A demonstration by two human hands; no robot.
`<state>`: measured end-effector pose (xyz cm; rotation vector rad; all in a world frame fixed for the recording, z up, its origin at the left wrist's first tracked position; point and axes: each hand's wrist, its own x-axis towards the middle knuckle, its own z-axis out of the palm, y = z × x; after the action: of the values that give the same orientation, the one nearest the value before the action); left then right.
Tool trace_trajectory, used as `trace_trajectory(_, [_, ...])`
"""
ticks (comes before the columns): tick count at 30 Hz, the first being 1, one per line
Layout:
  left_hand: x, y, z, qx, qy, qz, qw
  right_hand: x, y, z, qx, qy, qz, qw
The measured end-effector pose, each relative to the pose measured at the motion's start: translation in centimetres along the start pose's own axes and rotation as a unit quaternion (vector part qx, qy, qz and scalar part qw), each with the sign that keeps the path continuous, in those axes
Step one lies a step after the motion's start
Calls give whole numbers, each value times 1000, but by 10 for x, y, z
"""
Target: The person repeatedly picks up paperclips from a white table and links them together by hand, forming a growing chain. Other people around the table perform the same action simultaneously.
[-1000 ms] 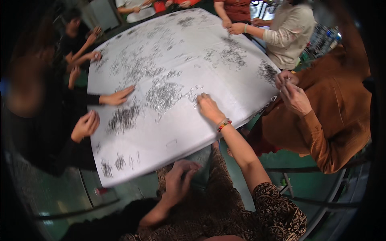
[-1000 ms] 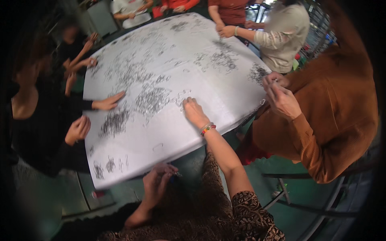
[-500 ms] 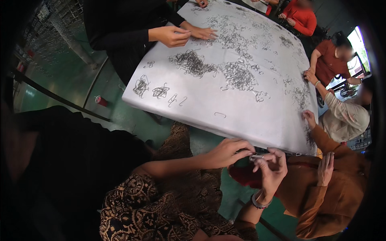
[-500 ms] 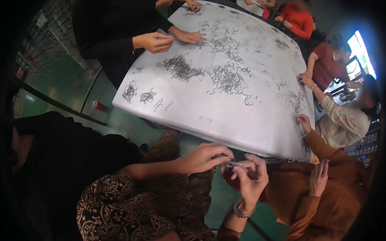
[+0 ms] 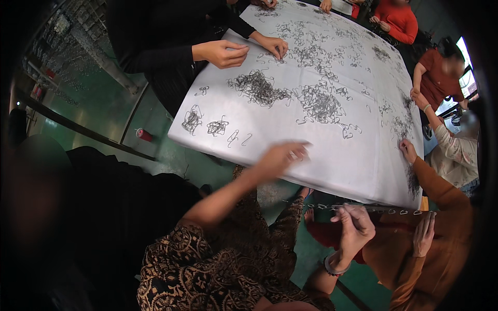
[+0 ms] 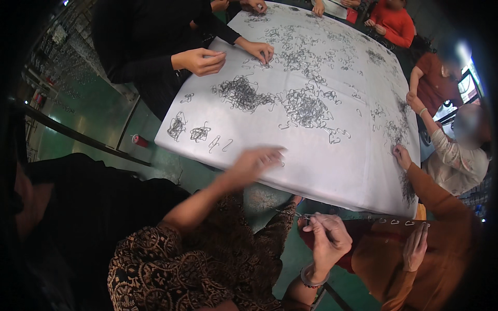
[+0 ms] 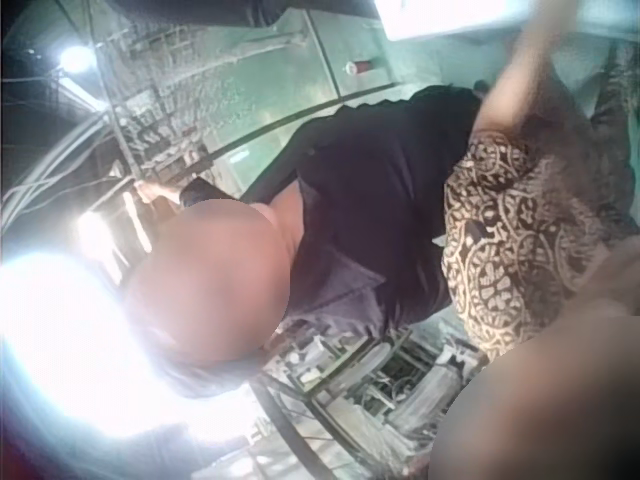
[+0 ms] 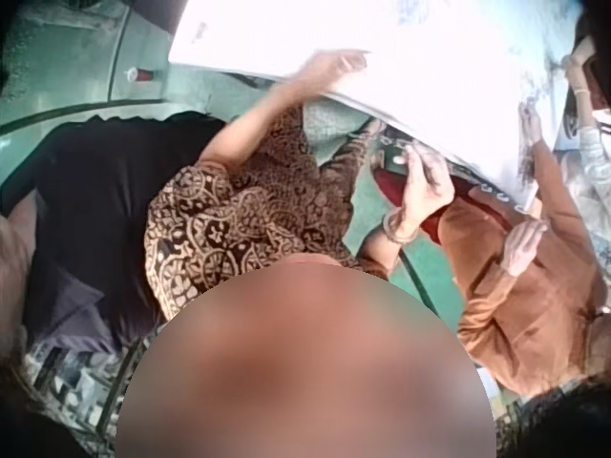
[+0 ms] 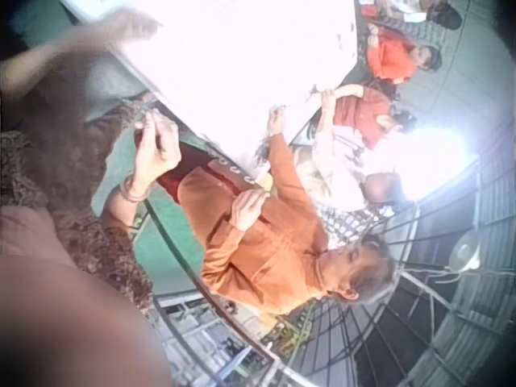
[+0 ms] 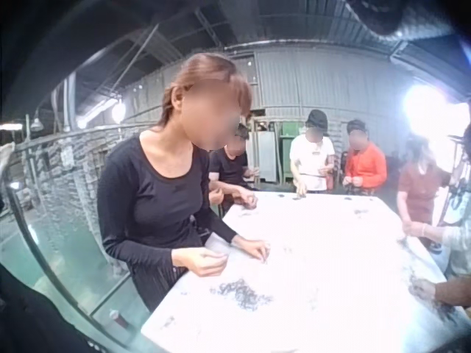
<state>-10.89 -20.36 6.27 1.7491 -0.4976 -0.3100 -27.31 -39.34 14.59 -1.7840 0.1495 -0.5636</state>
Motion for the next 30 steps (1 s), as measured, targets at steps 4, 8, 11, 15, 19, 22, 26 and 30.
trace_trajectory(4, [82,-61,-96,279,148,-8,949,-5,11,9,23,-34,81,996])
trace_trajectory(8, [114,-110,-113,413,92,-11,906,-8,22,16,-27,-89,78,993])
trace_trajectory(11, [112,-121,-101,489,108,35,865,-11,26,18,4,-82,128,988])
trace_trajectory(15, [88,-99,-89,437,143,119,880,-11,29,20,-24,-82,91,992])
trace_trajectory(19, [51,-44,-56,219,157,104,957,-16,27,23,7,-30,127,991])
trace_trajectory(22, [13,5,-16,51,44,27,997,-19,26,23,6,-27,124,992])
trace_trajectory(26, [-34,53,21,-222,-85,-4,971,-23,23,26,31,7,117,993])
trace_trajectory(30, [-61,68,40,-290,-141,22,946,-28,17,28,68,50,98,992])
